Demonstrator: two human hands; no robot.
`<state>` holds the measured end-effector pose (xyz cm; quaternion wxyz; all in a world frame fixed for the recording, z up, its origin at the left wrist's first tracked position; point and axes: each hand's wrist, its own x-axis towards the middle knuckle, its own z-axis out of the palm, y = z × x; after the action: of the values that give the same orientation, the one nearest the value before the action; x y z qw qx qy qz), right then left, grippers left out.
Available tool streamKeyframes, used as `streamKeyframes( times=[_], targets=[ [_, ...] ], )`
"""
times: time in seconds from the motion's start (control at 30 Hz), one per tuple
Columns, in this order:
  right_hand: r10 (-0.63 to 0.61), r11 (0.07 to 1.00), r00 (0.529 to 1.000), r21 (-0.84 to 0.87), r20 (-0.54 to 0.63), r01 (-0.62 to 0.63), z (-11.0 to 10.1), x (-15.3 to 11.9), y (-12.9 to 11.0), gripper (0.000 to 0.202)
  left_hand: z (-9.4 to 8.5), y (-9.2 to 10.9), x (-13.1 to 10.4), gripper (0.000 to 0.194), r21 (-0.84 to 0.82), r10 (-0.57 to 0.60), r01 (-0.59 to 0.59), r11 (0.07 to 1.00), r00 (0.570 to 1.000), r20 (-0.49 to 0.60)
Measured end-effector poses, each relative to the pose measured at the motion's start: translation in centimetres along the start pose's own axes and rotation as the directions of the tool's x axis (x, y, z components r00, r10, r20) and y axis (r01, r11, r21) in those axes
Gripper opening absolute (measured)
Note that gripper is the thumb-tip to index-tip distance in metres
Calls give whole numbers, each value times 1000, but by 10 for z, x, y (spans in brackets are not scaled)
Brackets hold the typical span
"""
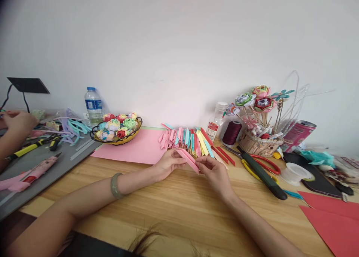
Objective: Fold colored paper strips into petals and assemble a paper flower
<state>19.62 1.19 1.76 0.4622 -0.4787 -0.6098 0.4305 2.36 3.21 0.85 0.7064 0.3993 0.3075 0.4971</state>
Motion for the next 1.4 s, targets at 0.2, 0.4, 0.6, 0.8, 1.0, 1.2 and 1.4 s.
streamKeyframes(
  times=[0.2, 0.4, 0.6, 0.8, 1.0, 1.2, 1.4],
  targets=[
    [-86, 989, 995, -115, 45, 91, 4, -3, -1, 28, -4, 1, -1, 32, -97, -91, 108, 989, 982, 168],
    [-294, 899, 954, -320, 67, 299, 3, -8, -4, 20, -5, 1, -2, 28, -73, -81, 97, 993, 977, 197],
    [-642, 508, 762, -700, 80, 502, 1, -10, -1, 10, -5, -1, -1, 26, -129, -39, 64, 990, 981, 190],
    [-630, 392, 766, -800, 127, 455, 2, -8, 4, 13, -6, -3, 0, 23, -117, -23, 45, 992, 982, 187],
    [-739, 211, 649, -851, 184, 481, 0, -7, 1, 9, -6, -4, 1, 24, -131, -25, 51, 990, 981, 193],
    [-795, 35, 528, -846, 299, 532, -2, -7, -1, 10, -6, -4, 1, 24, -131, -21, 47, 990, 981, 192],
    [-756, 153, 607, -837, 243, 526, -1, -5, -3, 6, -4, -4, -1, 21, -124, -25, 52, 991, 979, 205]
  ],
)
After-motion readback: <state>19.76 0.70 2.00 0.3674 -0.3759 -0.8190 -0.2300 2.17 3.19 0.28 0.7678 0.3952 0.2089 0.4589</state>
